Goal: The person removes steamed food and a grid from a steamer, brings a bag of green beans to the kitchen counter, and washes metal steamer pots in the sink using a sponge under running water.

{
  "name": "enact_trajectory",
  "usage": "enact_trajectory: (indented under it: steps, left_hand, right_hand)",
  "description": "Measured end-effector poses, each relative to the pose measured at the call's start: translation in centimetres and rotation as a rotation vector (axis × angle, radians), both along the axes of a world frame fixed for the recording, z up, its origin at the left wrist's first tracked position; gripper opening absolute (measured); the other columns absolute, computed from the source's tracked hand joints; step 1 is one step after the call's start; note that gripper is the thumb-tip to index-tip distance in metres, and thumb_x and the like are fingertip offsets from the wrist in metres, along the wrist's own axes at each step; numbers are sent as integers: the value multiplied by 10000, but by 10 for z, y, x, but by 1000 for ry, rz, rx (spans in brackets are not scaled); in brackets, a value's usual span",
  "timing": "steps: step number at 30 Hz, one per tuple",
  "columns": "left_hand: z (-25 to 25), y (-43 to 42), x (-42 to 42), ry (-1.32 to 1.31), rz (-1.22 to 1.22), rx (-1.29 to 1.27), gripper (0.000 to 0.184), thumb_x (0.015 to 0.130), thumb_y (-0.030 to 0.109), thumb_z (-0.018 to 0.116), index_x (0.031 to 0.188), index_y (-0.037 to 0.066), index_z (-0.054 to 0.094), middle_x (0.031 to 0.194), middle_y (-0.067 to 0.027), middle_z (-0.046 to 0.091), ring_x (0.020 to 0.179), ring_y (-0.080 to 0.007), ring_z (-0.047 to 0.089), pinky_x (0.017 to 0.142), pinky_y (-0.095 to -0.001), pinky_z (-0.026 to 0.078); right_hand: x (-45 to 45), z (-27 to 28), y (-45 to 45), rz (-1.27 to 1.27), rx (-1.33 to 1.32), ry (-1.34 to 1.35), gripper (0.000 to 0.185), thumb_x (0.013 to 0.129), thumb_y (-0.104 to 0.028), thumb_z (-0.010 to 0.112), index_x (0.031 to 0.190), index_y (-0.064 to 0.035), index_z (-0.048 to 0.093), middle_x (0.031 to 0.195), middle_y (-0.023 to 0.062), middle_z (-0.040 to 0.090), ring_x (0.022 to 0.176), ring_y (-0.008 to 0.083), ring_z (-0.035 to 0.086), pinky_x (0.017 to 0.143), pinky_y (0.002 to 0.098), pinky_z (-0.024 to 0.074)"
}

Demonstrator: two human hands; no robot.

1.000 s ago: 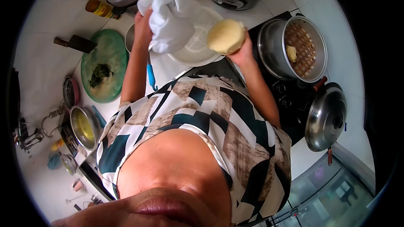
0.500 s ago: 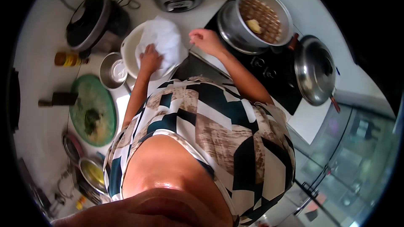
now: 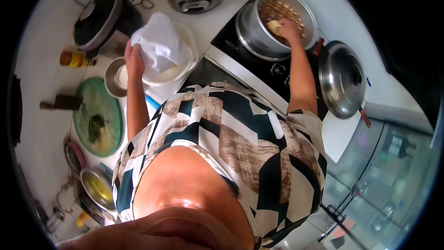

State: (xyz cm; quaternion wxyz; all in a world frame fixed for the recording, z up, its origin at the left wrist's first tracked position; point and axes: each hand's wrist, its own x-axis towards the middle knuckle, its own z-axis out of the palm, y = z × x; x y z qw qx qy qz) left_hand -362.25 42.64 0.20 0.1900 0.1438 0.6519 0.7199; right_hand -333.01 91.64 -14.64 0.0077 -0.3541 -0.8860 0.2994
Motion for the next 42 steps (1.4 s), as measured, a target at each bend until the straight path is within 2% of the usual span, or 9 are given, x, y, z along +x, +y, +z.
enact_trajectory:
  steps: [2,4,8,15,18,21,27,35,42]
  left_hand:
    - [20,-10,0,-107,102,260,268,842,-1,418,1088,18,521,1004,-52,583,915,-130,549,821,-241,426]
    - [46,-29,7,-78,218,313,280,846,-8,405,1104,15,512,1060,-83,581,984,-180,558,881,-296,435]
    - [74,-50,14,-35,236,551,288,860,6,385,1120,20,509,1092,-107,579,1015,-213,559,906,-343,439]
    - [65,-50,25,-1,319,426,303,869,42,384,1154,-1,478,1120,-140,559,1021,-247,557,905,-375,450]
    - [58,-46,33,-55,319,380,230,870,42,438,1079,46,534,1023,-71,602,934,-166,581,836,-289,469]
    - [39,-45,37,-152,298,345,205,875,80,476,1069,54,536,977,-44,603,883,-139,582,780,-270,481]
    - [19,-20,46,-66,129,138,236,899,167,501,1101,55,549,945,3,588,819,-77,541,740,-229,451]
    - [36,-22,-9,364,188,-512,297,909,287,511,1043,41,609,848,7,608,758,-66,523,701,-208,436]
    - [117,7,-17,658,379,-260,153,875,147,573,941,22,631,771,19,612,705,-45,522,643,-193,436]
  right_hand:
    - [-5,65,-26,-337,-261,100,288,681,-130,625,960,-61,625,803,61,648,686,160,604,616,272,464]
    - [-10,111,-46,-414,-475,341,329,747,-124,611,1068,-71,569,889,26,622,753,101,585,576,227,456]
    - [-55,186,-130,-77,-696,572,317,782,-112,637,1077,-36,549,948,55,609,807,103,586,612,207,468]
    - [-174,66,-262,288,-787,270,357,756,-113,667,1084,-37,550,909,66,623,807,132,600,676,253,493]
    - [-188,61,-278,388,-571,246,385,754,-90,666,1115,-38,544,943,86,624,834,150,606,731,276,495]
    - [-192,98,-278,495,-880,583,328,773,-94,646,1089,-37,575,928,87,634,844,140,608,759,269,482]
    - [-204,109,-289,720,-726,403,218,804,-111,613,1006,-30,619,822,60,644,805,124,603,715,248,470]
    - [-231,140,-254,236,-1068,784,134,908,-147,502,954,-29,548,834,11,573,733,85,547,630,240,471]
    - [-216,198,-223,152,-907,1348,153,921,-131,490,1018,-15,518,948,49,567,844,116,544,762,246,453]
